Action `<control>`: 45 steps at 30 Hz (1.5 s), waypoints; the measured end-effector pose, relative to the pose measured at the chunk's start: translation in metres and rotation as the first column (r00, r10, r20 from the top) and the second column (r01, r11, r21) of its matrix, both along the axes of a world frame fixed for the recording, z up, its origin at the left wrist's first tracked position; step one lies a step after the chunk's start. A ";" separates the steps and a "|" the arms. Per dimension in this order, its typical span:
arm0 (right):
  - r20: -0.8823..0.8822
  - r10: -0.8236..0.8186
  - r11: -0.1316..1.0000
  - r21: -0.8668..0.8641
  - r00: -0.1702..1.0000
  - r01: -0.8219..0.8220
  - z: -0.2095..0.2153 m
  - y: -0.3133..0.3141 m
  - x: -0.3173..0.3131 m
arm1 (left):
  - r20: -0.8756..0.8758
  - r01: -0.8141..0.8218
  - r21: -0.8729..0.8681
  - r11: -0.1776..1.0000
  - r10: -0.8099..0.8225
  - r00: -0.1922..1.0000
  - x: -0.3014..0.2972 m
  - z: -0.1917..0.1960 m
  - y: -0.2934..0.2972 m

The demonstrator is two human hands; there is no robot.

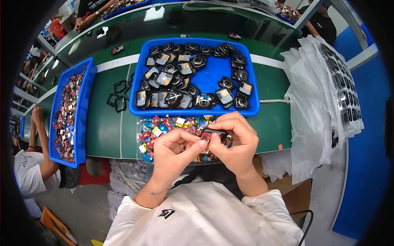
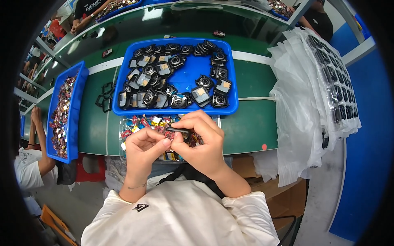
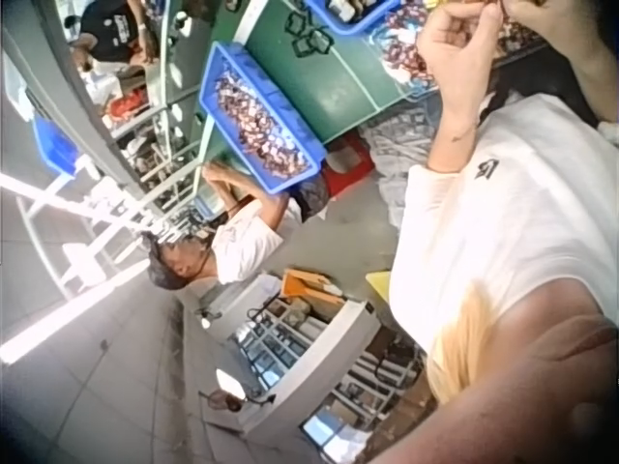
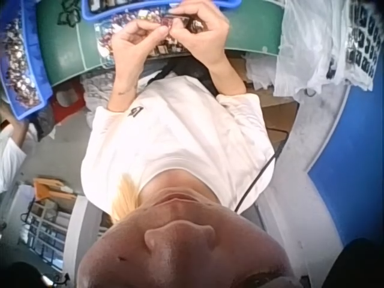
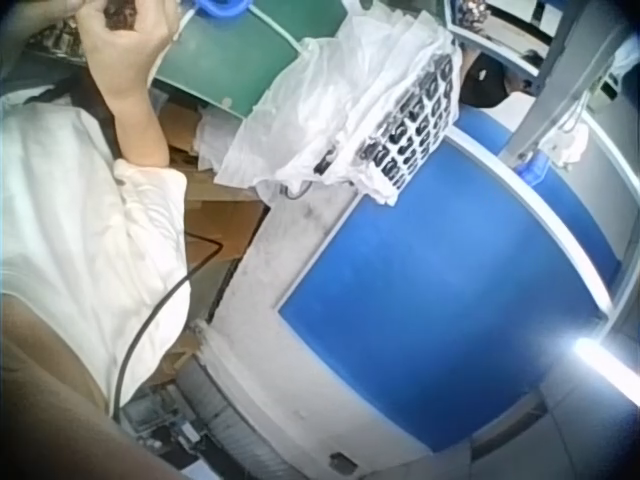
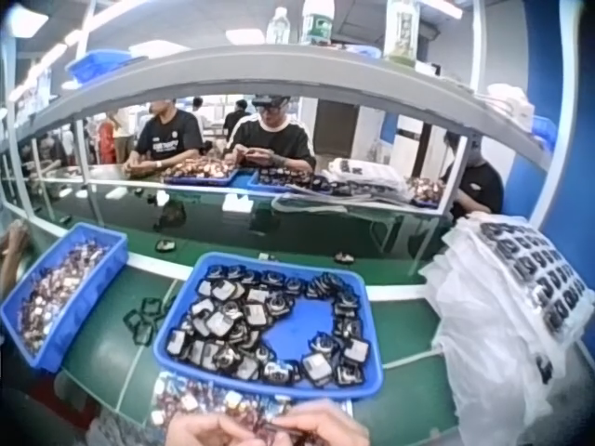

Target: Assembling small electronic components, specifically inserting smartwatch screens into frames at a factory production line.

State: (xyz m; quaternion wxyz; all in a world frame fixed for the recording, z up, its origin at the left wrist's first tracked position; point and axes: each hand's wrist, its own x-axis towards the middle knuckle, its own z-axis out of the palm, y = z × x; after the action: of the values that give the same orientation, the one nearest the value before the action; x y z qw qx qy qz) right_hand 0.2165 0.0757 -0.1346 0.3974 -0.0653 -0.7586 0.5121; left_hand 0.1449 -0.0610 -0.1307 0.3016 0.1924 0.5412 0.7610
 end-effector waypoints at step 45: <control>0.213 0.247 0.942 0.176 0.945 -0.286 0.040 0.050 0.008 | -0.255 -0.401 0.036 0.916 0.396 0.882 -0.044 0.004 -0.051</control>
State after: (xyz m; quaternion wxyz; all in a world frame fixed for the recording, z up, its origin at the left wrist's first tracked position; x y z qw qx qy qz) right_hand 0.2241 0.1258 -0.0950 0.2555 0.0316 -0.8431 0.4722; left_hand 0.1010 -0.1123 -0.1271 0.0680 0.1713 0.6101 0.7706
